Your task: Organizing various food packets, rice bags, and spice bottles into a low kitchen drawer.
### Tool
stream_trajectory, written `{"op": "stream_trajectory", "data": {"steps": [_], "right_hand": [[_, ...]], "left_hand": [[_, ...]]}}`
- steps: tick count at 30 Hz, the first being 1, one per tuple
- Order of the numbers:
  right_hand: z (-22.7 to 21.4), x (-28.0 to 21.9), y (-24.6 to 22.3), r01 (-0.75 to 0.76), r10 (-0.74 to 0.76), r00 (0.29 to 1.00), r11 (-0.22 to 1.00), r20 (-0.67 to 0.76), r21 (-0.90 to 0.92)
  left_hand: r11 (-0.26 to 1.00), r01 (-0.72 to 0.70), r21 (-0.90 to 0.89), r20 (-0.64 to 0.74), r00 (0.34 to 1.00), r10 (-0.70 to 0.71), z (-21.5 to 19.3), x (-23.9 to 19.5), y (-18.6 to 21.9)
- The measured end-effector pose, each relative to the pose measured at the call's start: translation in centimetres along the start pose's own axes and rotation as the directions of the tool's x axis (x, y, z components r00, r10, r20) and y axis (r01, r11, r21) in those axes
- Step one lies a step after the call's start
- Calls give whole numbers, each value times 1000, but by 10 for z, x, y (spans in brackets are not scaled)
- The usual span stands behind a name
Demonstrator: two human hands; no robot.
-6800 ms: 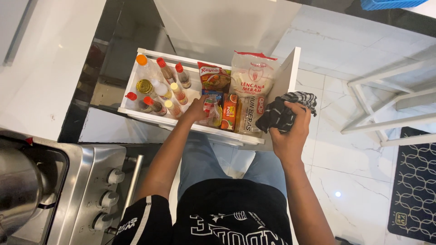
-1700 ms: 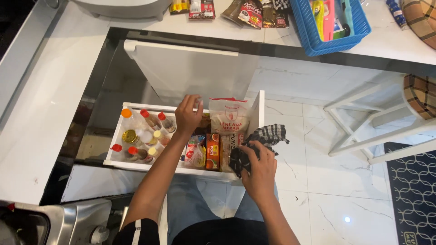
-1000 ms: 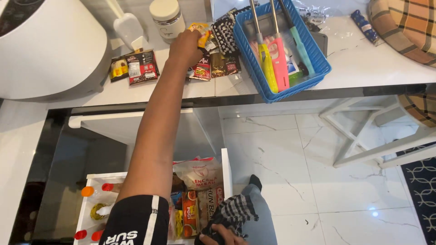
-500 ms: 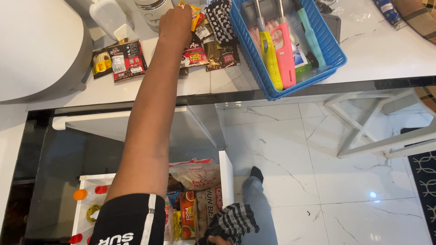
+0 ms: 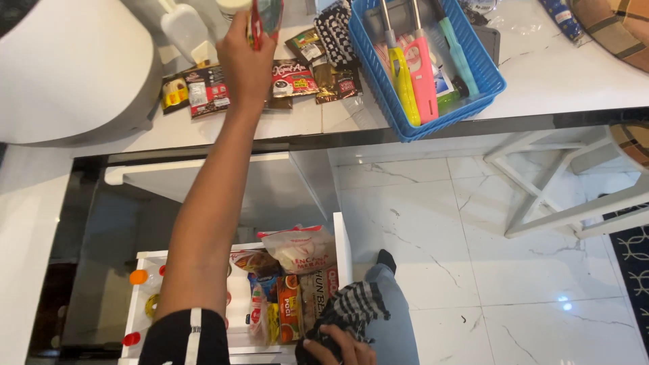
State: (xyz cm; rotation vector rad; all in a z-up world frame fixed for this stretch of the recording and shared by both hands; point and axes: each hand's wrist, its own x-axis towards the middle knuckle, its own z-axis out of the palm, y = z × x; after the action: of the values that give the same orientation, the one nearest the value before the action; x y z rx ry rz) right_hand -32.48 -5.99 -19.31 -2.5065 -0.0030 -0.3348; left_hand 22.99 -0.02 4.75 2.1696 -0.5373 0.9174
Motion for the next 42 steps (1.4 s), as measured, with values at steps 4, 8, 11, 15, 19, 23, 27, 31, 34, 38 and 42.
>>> {"op": "stream_trajectory", "data": {"steps": [4, 8, 11, 15, 19, 23, 27, 31, 34, 38, 42], "right_hand": [[-77, 51, -33, -48, 40, 997, 992, 63, 117], [-132, 71, -75, -70, 47, 990, 982, 131, 174], [-140, 67, -83, 14, -10, 1000, 975, -18, 220], [-157, 48, -96, 5, 41, 994, 906, -100, 423], [-196, 16, -138, 0, 54, 992, 897, -110, 442], [-196, -4, -164, -45, -23, 986, 915, 163, 401], [-157, -50, -159, -110, -66, 922, 900, 381, 421], [-150, -66, -157, -144, -53, 909, 890, 412, 432], [-150, -73, -150, -187, -2, 875, 922, 484, 341], [-153, -80, -152, -69, -94, 797, 967, 597, 244], [-150, -81, -152, 31, -216, 812, 944, 542, 329]], "left_hand": [[912, 229, -340, -67, 962, -266, -90, -83, 74], [482, 535, -694, 225, 797, -561, -175, -219, 151], [278, 609, -743, 329, 694, -640, -224, -307, 186], [224, 651, -726, 371, 643, -670, -274, -395, 209], [234, 690, -685, 412, 632, -657, -316, -442, 226], [103, 736, -670, 476, 531, -701, -345, -466, 248], [212, 736, -644, 458, 592, -663, -342, -523, 243], [52, 738, -673, 497, 504, -706, -346, -556, 241], [14, 763, -647, 533, 465, -707, -352, -561, 234], [-96, 735, -671, 553, 410, -725, -354, -557, 235], [17, 739, -673, 563, 527, -637, -346, -562, 239]]}}
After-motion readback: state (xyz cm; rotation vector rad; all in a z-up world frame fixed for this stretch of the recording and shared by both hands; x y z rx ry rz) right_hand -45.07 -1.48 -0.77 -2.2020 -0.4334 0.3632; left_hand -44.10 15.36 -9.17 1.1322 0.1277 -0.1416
